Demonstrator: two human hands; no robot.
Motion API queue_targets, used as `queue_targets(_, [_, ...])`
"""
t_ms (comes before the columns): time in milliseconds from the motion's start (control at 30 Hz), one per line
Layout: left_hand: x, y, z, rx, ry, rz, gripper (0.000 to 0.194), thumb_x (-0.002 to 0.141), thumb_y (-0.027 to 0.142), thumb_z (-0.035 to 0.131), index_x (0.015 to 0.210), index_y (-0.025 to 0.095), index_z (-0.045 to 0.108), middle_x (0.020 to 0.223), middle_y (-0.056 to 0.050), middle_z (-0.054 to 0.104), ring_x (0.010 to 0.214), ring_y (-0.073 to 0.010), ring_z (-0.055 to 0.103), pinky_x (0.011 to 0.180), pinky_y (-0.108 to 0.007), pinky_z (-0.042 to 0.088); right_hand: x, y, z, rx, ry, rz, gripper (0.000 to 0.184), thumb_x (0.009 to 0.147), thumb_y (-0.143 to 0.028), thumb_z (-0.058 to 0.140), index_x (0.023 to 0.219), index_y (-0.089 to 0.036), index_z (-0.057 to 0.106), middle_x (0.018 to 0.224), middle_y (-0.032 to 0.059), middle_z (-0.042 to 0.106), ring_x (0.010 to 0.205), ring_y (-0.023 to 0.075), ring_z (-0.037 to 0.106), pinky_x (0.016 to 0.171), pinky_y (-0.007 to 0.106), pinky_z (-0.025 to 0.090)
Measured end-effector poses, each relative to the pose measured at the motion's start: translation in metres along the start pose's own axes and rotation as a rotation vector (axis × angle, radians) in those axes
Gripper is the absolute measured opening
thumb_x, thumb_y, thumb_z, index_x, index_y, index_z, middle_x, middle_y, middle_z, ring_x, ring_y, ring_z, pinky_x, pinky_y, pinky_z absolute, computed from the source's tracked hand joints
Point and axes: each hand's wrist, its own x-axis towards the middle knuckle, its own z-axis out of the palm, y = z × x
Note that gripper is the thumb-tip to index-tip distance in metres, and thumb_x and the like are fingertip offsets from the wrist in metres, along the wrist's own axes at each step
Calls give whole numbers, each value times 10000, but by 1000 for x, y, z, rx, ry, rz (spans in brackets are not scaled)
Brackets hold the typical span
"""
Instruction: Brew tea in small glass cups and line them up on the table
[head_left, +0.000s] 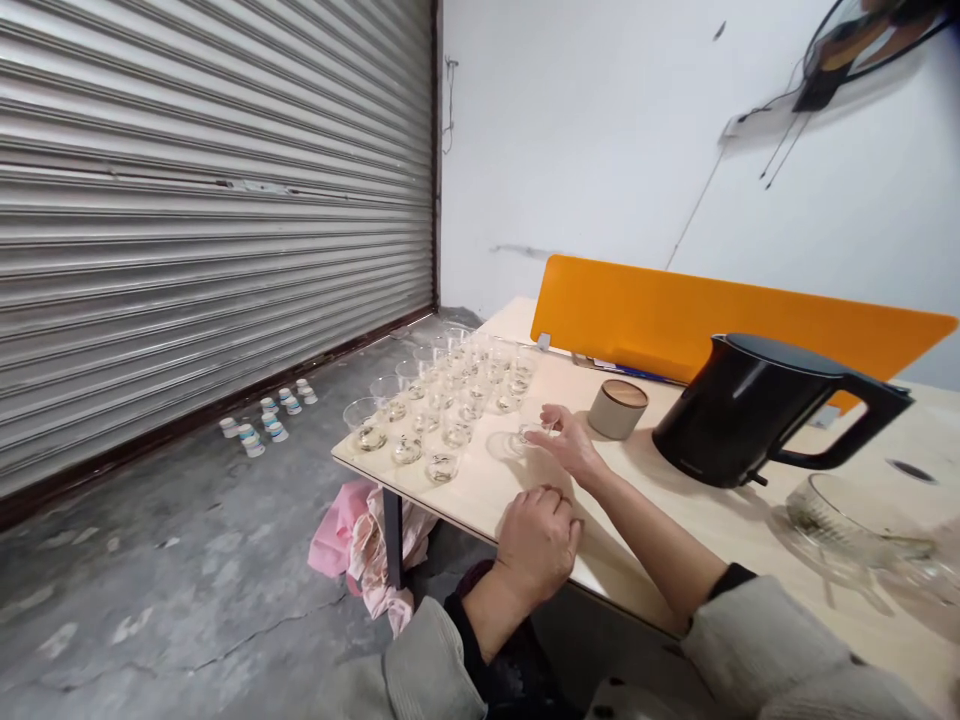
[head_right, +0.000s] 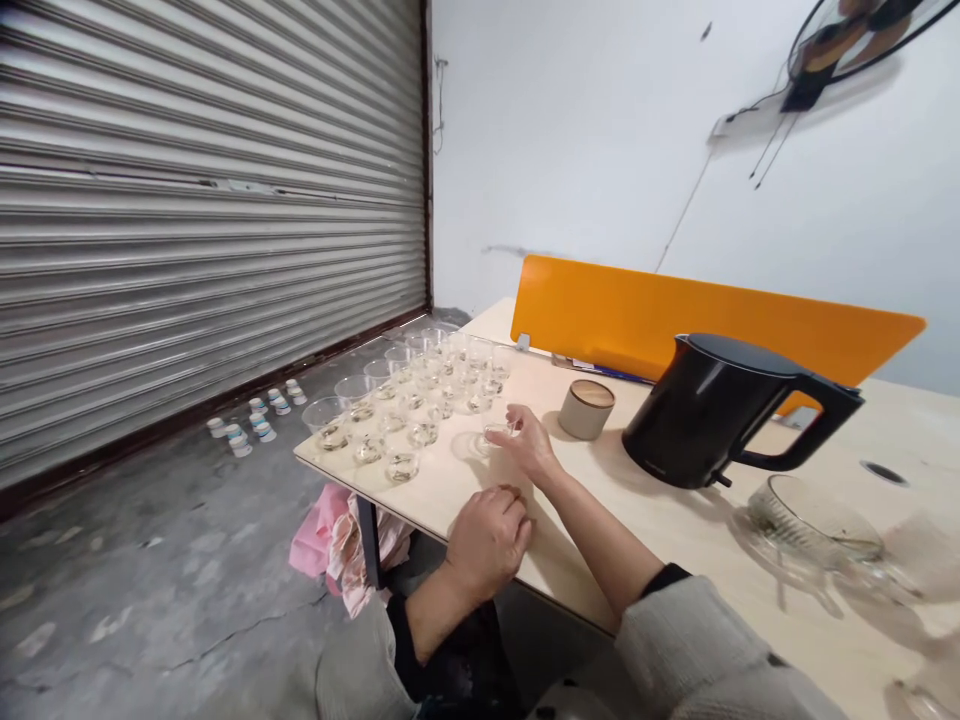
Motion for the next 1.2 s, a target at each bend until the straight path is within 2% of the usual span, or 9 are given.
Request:
queue_targets(133, [1,1,-1,9,-6,-10,118,968,307,603,970,203,661,1016,-69,701,1019,-251,643,898,-418,544,13,3,28,-3,-38,31,467,602,-461,769,968,-227,597,887,-6,616,846,194,567,804,350,496])
queue_targets(233, [1,0,0,1,-1,-6,110,960,307,605,964,207,651,1053,-69,701,1030,-252,641,893,-421,544,17,3,38,0,-53,43,436,612,-451,756,947,-232,584,829,-22,591,795,186,553,731,324,479])
queue_targets(500, [1,0,4,-20,12,-13,80,938,283,615,955,216,654,1049,-81,703,1032,-259,645,888,-432,545,22,2,49,26,-109,53,398,629,-452,760,894,-244,548,734,-52,585,694,164,543,644,295,455])
queue_targets(800, [0,1,4,-34,12,-24,80,927,277,627,974,221,659,1057,-76,708,1028,-266,647,885,-447,555,25,5,55,-3,-108,60,398,628,-437,765,911,-240,565,736,-57,577,694,162,546,643,293,455])
queue_targets(933, [0,0,4,-36,13,-25,77,927,268,632,977,219,664,1074,-78,711,1044,-264,652,900,-442,560,25,2,53,-8,-112,63,393,625,-404,788,907,-228,577,777,-34,621,751,185,609,696,323,507])
queue_targets(1033, [0,0,3,-51,5,-17,102,938,261,624,1015,212,670,1100,-85,715,1071,-267,655,940,-443,556,20,-4,46,-14,-102,74,445,612,-361,818,978,-221,609,942,25,695,936,236,670,794,367,554])
queue_targets(1133, [0,-1,0,-71,-1,-18,128,949,260,623,1050,199,673,1131,-94,716,1107,-276,651,969,-446,550,6,-10,26,-26,-74,92,569,639,-324,831,1157,-208,626,1177,96,705,1103,261,668,894,400,566])
queue_targets(1200, [-1,-1,-1,-71,-10,-26,126,955,247,617,1054,192,672,1143,-100,716,1119,-280,652,963,-444,552,-12,-15,4,-43,-67,83,584,699,-326,811,1236,-198,623,1264,132,690,1141,264,667,926,412,567])
